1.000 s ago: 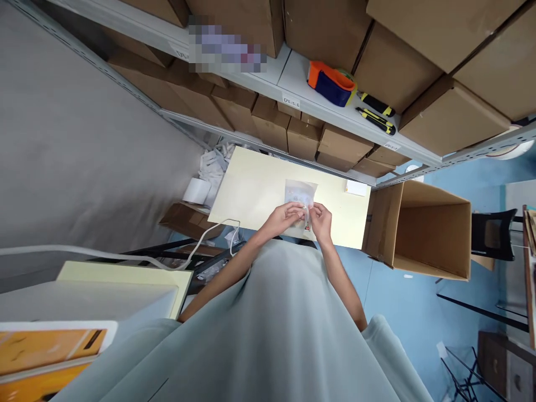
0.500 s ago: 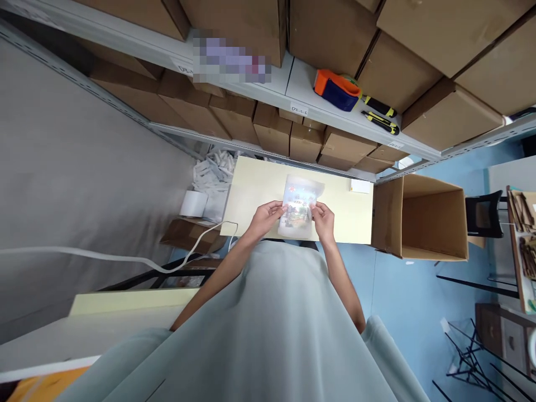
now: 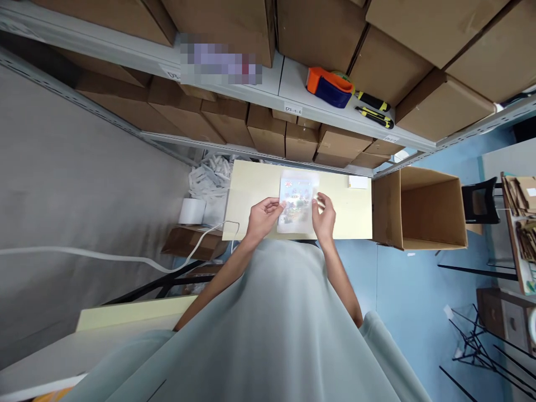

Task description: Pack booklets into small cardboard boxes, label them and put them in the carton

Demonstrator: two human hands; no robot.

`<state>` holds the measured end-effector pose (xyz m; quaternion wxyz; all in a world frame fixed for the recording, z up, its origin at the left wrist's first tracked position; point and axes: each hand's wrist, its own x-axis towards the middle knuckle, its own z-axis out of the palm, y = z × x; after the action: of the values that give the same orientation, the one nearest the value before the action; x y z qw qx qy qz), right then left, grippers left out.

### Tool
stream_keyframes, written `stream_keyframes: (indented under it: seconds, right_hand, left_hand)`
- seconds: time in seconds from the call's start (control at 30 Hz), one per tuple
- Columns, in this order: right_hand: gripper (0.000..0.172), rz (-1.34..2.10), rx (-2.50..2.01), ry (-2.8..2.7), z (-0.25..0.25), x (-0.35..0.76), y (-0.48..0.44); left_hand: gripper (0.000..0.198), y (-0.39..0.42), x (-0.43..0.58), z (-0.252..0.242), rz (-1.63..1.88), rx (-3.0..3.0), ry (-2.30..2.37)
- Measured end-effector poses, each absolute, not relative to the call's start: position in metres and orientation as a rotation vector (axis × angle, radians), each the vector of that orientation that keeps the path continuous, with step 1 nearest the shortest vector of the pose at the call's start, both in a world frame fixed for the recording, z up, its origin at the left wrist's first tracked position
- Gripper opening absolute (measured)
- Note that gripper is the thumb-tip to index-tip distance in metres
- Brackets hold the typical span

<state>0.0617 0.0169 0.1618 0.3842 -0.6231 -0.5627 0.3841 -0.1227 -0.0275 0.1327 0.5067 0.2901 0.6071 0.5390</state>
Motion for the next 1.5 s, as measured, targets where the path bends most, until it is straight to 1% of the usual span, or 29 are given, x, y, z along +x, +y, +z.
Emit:
stream_keyframes:
  seconds: [0.07, 0.1, 0.23, 0.33, 0.47, 0.6, 0.67, 0.7, 0.8, 0.87, 1.0, 1.07, 1.27, 1.37, 1.43, 1.5]
  right_hand:
    - [0.046, 0.808, -1.562, -1.535, 0.176, 0.064, 0.012]
    - [0.044, 0.776, -1.548, -1.604, 0.182, 0.064, 0.009]
    - [0.036, 0.795, -1.535, -1.907, 0.2, 0.06, -0.001]
    - [0.036, 0.743, -1.54, -1.938, 0.202, 0.056, -0.003]
    - [0.043, 0.946, -1.612, -1.764, 0.192, 0.059, 0.005]
    - [0.035, 1.119, -1.594, -1.541, 0.174, 0.077, 0.025]
    - [0.036, 1.182, -1.535, -1.486, 0.169, 0.09, 0.036]
    - [0.036, 1.222, -1.507, -1.466, 0.169, 0.098, 0.041]
    - [0.035, 1.368, -1.431, -1.41, 0.174, 0.118, 0.051]
    - [0.035, 1.461, -1.399, -1.375, 0.179, 0.13, 0.054]
    - [0.042, 1.544, -1.41, -1.321, 0.184, 0.143, 0.059]
    - [0.046, 1.557, -1.411, -1.297, 0.184, 0.146, 0.061]
    - [0.047, 1.541, -1.401, -1.288, 0.172, 0.15, 0.067]
    - [0.052, 1.377, -1.483, -1.322, 0.164, 0.152, 0.066]
    - [0.051, 1.26, -1.528, -1.352, 0.163, 0.152, 0.063]
    - [0.049, 1.32, -1.501, -1.389, 0.165, 0.149, 0.056]
  left_hand:
    - [0.042, -0.027, -0.116, 0.139, 1.302, 0.714, 1.521]
    - [0.04, -0.027, -0.111, 0.143, 1.3, 0.725, 1.549]
    - [0.029, -0.028, -0.091, 0.155, 1.331, 0.837, 1.589]
    - [0.025, -0.028, -0.075, 0.161, 1.339, 0.931, 1.578]
    - [0.025, -0.028, -0.057, 0.163, 1.321, 1.011, 1.584]
    - [0.023, -0.026, -0.046, 0.161, 1.286, 1.166, 1.539]
    - [0.026, -0.021, -0.048, 0.158, 1.254, 1.222, 1.555]
    - [0.031, -0.018, -0.051, 0.155, 1.245, 1.215, 1.598]
    - [0.059, -0.006, -0.065, 0.144, 1.244, 1.025, 1.732]
    - [0.071, 0.002, -0.072, 0.137, 1.233, 0.825, 1.63]
    - [0.067, 0.008, -0.073, 0.135, 1.203, 0.56, 1.334]
    - [0.064, 0.007, -0.068, 0.139, 1.249, 0.516, 1.341]
    - [0.062, 0.005, -0.051, 0.147, 1.395, 0.529, 1.376]
    - [0.061, 0.004, -0.047, 0.149, 1.409, 0.556, 1.382]
    - [0.06, 0.003, -0.045, 0.151, 1.41, 0.59, 1.407]
    - [0.058, 0.002, -0.042, 0.153, 1.406, 0.632, 1.428]
